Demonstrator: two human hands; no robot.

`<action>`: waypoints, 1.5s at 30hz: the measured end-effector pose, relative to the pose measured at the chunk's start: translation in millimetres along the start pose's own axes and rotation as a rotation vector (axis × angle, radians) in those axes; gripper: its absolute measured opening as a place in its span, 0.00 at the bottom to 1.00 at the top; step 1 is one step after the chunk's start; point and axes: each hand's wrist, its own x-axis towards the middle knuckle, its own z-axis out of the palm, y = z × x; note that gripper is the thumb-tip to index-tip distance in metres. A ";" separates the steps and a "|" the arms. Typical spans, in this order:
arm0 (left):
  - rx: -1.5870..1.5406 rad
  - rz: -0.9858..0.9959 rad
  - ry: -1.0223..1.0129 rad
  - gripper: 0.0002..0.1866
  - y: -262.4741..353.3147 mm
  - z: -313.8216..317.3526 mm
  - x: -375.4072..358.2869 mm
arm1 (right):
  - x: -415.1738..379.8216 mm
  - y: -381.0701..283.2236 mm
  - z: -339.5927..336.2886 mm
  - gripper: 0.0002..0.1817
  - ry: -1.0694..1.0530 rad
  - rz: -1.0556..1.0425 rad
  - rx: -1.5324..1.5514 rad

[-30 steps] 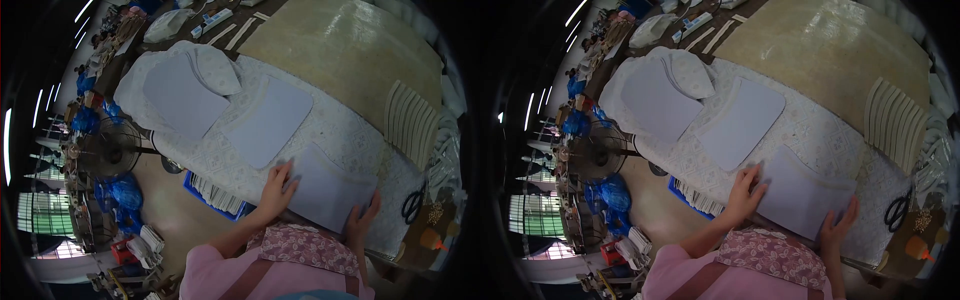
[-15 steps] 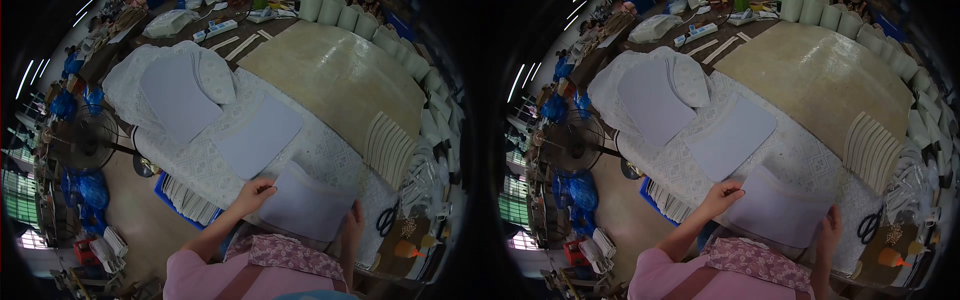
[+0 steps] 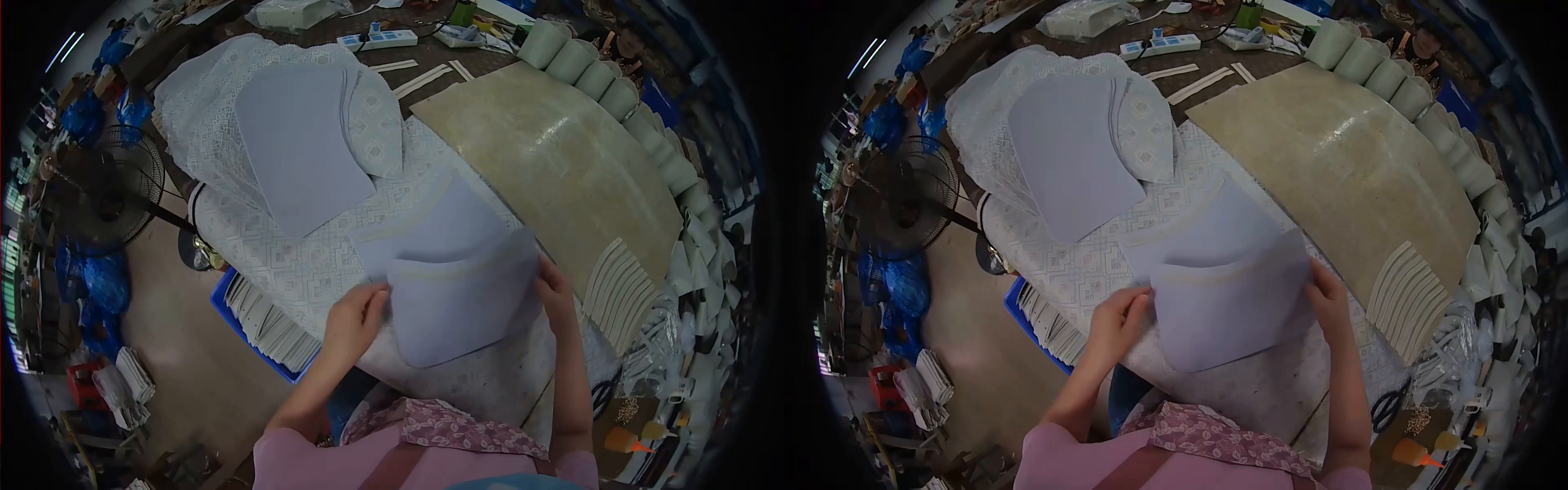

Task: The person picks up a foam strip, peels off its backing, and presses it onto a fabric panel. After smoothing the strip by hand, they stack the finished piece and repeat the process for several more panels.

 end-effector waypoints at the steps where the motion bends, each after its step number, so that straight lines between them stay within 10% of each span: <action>1: 0.105 0.098 0.109 0.10 -0.6 -5.2 6.1 | 19.8 6.6 7.6 0.26 -0.009 -0.044 -0.087; 5: 0.261 0.304 0.176 0.15 -18.7 -9.4 25.2 | 85.0 -22.8 53.5 0.22 -0.049 -0.545 -0.560; 14: 0.485 0.361 0.030 0.25 -31.1 12.1 55.3 | 148.1 -20.5 132.3 0.21 -0.289 -0.765 -0.772; 45: 0.616 0.225 0.029 0.29 -30.7 9.8 49.9 | 150.7 -18.7 140.9 0.23 -0.225 -0.721 -0.854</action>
